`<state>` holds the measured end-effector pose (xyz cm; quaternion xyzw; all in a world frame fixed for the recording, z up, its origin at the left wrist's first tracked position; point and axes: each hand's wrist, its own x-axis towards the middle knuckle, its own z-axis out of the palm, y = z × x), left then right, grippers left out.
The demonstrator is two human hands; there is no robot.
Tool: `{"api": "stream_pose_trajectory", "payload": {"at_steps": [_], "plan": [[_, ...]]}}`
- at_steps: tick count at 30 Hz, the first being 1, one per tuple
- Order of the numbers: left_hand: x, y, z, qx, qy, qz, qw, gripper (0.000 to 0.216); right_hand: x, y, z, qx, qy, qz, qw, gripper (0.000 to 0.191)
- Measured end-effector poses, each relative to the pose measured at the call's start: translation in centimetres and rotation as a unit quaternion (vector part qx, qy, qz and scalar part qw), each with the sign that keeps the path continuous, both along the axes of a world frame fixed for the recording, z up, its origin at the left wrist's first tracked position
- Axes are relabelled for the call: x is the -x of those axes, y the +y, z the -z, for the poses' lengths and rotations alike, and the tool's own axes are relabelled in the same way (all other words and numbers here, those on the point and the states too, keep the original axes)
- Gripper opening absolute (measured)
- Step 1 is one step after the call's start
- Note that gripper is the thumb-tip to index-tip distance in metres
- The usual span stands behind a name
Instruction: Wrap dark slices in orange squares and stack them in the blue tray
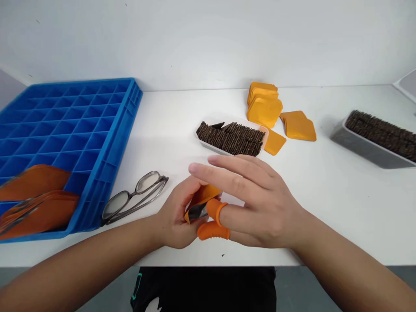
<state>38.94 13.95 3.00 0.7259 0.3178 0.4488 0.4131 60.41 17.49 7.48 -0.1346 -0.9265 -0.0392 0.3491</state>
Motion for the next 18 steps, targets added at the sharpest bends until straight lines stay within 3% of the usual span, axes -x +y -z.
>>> {"api": "stream_pose_trajectory", "payload": {"at_steps": [4, 8, 11, 15, 18], "plan": [[-0.1, 0.1, 0.1, -0.043, 0.014, -0.021, 0.999, 0.030, 0.4, -0.3, -0.2, 0.078, -0.044, -0.011, 0.996, 0.023], [-0.2, 0.3, 0.4, -0.077, 0.084, -0.077, 0.991, 0.032, 1.3, -0.6, 0.5, 0.148, -0.065, -0.014, 0.987, 0.050], [-0.2, 0.6, 0.3, -0.118, 0.092, -0.101, 0.984, 0.024, 1.6, -0.9, 1.3, 0.135, -0.078, -0.008, 0.988, 0.058], [0.1, 0.9, -0.2, -0.200, 0.085, -0.139, 0.966, 0.020, 1.8, -0.8, 2.1, 0.089, -0.083, 0.006, 0.993, 0.052], [0.3, 0.6, -0.4, -0.174, 0.069, -0.132, 0.973, 0.020, 1.9, -0.7, 1.6, 0.062, -0.078, 0.020, 0.995, 0.051]]}}
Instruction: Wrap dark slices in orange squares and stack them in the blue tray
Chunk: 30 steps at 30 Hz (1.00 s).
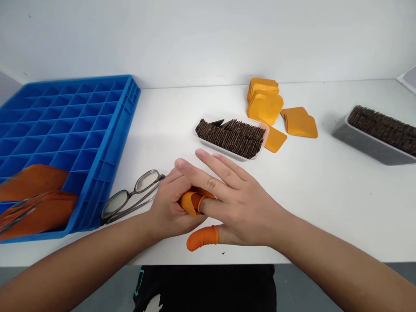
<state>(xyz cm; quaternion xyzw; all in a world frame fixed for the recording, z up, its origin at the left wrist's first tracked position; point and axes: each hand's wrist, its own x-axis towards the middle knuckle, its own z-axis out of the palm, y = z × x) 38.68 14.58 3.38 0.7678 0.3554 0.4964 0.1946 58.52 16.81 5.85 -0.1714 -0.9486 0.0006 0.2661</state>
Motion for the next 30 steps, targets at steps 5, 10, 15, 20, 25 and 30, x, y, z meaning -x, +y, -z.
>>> {"api": "stream_pose_trajectory", "payload": {"at_steps": [5, 10, 15, 20, 25, 30], "plan": [[-0.1, -0.6, -0.1, 0.208, -0.012, -0.006, 0.978, 0.015, -0.8, -0.7, -1.3, -0.063, 0.122, 0.005, 0.990, 0.049], [-0.2, -0.6, -0.3, 0.260, -0.017, -0.040, 0.965, 0.030, -1.4, -0.7, -1.4, -0.082, 0.129, 0.030, 0.988, 0.037], [-0.1, -0.6, -0.2, 0.297, -0.026, -0.048, 0.953, 0.022, -0.7, -0.1, -1.1, -0.053, 0.113, -0.006, 0.992, 0.028], [0.3, -0.5, -0.6, 0.324, -0.056, -0.034, 0.944, 0.014, -0.3, -0.5, -0.9, -0.057, 0.103, 0.006, 0.993, 0.028], [0.3, -0.5, -0.8, 0.281, -0.039, -0.036, 0.958, 0.023, -0.8, -1.1, -1.5, -0.078, 0.073, -0.002, 0.994, 0.030], [0.4, -0.4, -0.3, 0.250, -0.014, -0.041, 0.967, 0.017, -1.2, -0.9, -1.7, -0.083, 0.065, 0.046, 0.993, 0.032]]}}
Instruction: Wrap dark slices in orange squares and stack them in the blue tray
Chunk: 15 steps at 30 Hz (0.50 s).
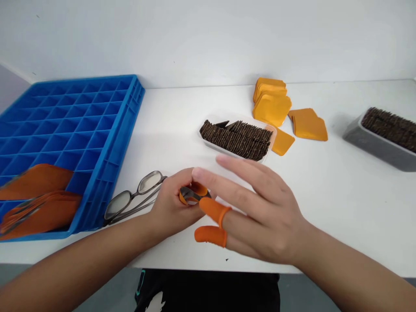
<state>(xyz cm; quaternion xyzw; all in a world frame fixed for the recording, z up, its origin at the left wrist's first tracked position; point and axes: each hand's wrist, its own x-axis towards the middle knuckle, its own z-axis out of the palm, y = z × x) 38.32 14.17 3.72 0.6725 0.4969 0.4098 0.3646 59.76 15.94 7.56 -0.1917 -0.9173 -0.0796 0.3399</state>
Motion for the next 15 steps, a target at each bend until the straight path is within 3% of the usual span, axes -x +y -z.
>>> {"api": "stream_pose_trajectory", "payload": {"at_steps": [6, 15], "plan": [[0.3, 0.2, 0.5, -0.115, 0.066, -0.002, 0.991, 0.024, 0.1, 0.1, 0.8, 0.016, -0.035, 0.005, 0.999, 0.037], [-0.2, -0.2, 0.7, -0.118, 0.041, -0.027, 0.992, 0.043, 0.2, 0.2, 1.2, 0.034, -0.012, 0.045, 0.998, 0.040]]}}
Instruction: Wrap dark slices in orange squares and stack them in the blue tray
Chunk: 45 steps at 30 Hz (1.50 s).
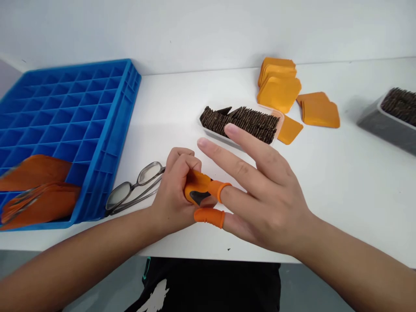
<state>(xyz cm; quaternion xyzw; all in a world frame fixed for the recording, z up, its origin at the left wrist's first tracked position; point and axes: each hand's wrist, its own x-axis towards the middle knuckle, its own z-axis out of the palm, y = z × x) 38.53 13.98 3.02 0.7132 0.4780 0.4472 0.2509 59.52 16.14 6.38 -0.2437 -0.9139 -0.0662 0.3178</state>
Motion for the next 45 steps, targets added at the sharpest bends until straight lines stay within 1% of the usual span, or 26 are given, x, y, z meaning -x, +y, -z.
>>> {"api": "stream_pose_trajectory", "payload": {"at_steps": [3, 5, 8, 10, 12, 14, 17, 19, 22, 26, 28, 32, 38, 40, 42, 45], "plan": [[0.0, 0.0, 0.2, -0.023, 0.003, 0.009, 1.000, 0.049, 0.2, -0.1, 0.1, 0.020, -0.018, 0.009, 1.000, 0.035], [0.0, 0.1, 0.4, -0.053, 0.011, 0.013, 0.998, 0.053, 0.4, -0.2, 0.2, 0.040, -0.023, -0.002, 0.999, 0.033], [-0.1, 0.2, 1.0, -0.075, 0.011, 0.018, 0.997, 0.060, 0.7, -0.3, 0.3, 0.075, -0.032, -0.017, 0.997, 0.031], [-0.1, 0.3, 1.2, -0.091, 0.009, 0.024, 0.996, 0.060, 0.8, -0.2, 0.4, 0.087, -0.034, -0.015, 0.996, 0.026], [-0.1, 0.3, 1.2, -0.099, 0.011, 0.034, 0.994, 0.055, 0.8, 0.0, 0.4, 0.084, -0.029, -0.018, 0.996, 0.017], [-0.1, 0.2, 1.0, -0.073, 0.031, 0.050, 0.996, 0.049, 0.6, 0.3, 0.5, 0.088, -0.029, -0.034, 0.995, 0.015], [-0.1, 0.2, 0.7, -0.025, 0.074, 0.074, 0.994, 0.039, 0.3, 0.8, 0.6, 0.119, -0.033, -0.070, 0.990, 0.014], [0.0, 0.2, 0.6, -0.016, 0.089, 0.079, 0.993, 0.032, 0.2, 1.0, 0.8, 0.143, -0.031, -0.091, 0.985, 0.012], [0.2, 0.3, 0.5, -0.022, 0.079, 0.083, 0.993, 0.026, 0.1, 1.2, 0.9, 0.160, -0.018, -0.113, 0.980, 0.013], [0.3, 0.4, 0.1, -0.019, 0.036, 0.093, 0.995, 0.023, -0.1, 1.3, 0.8, 0.155, -0.015, -0.115, 0.981, 0.012], [0.3, 0.3, -0.1, -0.015, 0.029, 0.088, 0.996, 0.027, -0.1, 1.4, 0.6, 0.152, -0.012, -0.116, 0.981, 0.014], [0.2, 0.1, -0.2, -0.010, 0.037, 0.070, 0.997, 0.040, -0.1, 1.4, 0.3, 0.140, 0.008, -0.130, 0.981, 0.032], [0.3, 0.1, 0.2, -0.030, 0.026, 0.083, 0.996, 0.041, -0.3, 1.3, 0.1, 0.096, 0.049, -0.130, 0.986, 0.052], [0.3, 0.1, 0.3, -0.033, 0.029, 0.077, 0.996, 0.042, -0.5, 1.4, -0.2, 0.095, 0.047, -0.127, 0.986, 0.052], [0.2, 0.0, 0.4, -0.035, 0.030, 0.074, 0.996, 0.041, -0.8, 1.6, -0.5, 0.102, 0.035, -0.129, 0.986, 0.047], [0.1, 0.0, 0.5, -0.040, 0.025, 0.079, 0.996, 0.042, -1.3, 1.9, -0.8, 0.132, 0.053, -0.149, 0.979, 0.043]]}}
